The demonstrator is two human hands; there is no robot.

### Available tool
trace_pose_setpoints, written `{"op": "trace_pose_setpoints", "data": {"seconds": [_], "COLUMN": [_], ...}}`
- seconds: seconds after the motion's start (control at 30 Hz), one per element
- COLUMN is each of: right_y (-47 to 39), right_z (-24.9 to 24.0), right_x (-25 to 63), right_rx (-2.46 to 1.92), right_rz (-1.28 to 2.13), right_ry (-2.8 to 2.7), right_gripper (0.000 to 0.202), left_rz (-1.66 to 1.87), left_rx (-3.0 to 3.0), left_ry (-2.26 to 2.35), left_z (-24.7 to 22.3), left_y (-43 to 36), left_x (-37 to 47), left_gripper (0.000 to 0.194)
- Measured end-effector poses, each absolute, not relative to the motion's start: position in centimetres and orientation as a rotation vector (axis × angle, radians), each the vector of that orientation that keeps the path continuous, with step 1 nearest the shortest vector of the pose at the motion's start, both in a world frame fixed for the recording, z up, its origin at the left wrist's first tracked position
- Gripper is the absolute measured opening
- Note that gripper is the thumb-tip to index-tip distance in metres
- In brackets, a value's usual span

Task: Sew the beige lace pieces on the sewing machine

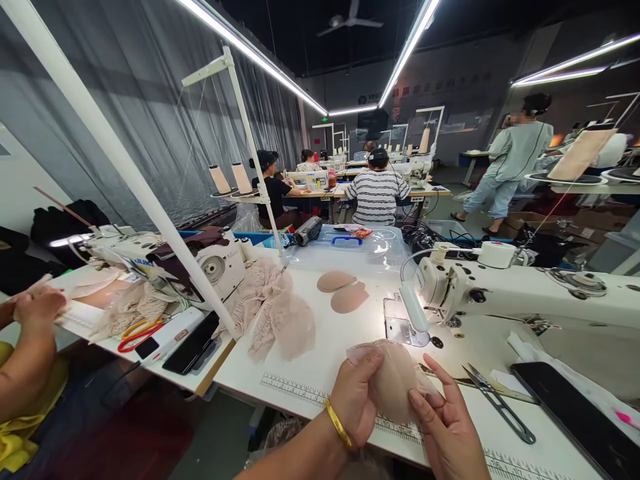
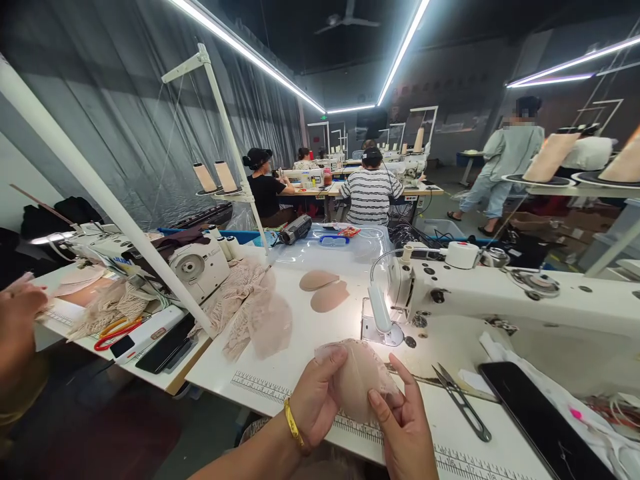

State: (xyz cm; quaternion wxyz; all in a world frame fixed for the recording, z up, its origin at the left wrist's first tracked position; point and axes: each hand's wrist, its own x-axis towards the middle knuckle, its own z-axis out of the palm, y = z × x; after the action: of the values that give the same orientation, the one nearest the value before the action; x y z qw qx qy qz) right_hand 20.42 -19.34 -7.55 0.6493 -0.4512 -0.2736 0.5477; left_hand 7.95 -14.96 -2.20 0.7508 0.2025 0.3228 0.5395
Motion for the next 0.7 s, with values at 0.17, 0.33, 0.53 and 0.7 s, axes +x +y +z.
{"op": "trace_pose_setpoints", "data": {"seconds": [0.17, 0.33, 0.53, 0.7], "right_y": [-19.3, -19.3, -19.3, -17.1], "right_z": [-7.5, -7.3, -9.1, -8.5], "right_x": [20.4, 20.3, 20.3, 24.0], "right_rx": [-1.04, -1.038, -1.015, -1.111], "right_rz": [1.219, 1.234, 1.284, 0.894], "right_ry": [-0.631, -0.63, -0.87, -1.212], "right_gripper": [0.095, 0.094, 0.116, 0.066], "left_rz": [1.16, 1.15, 1.131, 0.724], "left_rx": [0.422, 0.448, 0.478, 1.358], "left_ry": [0.698, 0.73, 0.739, 0.463], "left_z": [-2.1, -1.7, -0.2, 2.5], "left_y": [-14.9, -14.6, -13.5, -12.4], "left_x": [8.2, 8.5, 7.6, 5.0], "left_gripper": [0.058, 0.055, 0.049, 0.032]}}
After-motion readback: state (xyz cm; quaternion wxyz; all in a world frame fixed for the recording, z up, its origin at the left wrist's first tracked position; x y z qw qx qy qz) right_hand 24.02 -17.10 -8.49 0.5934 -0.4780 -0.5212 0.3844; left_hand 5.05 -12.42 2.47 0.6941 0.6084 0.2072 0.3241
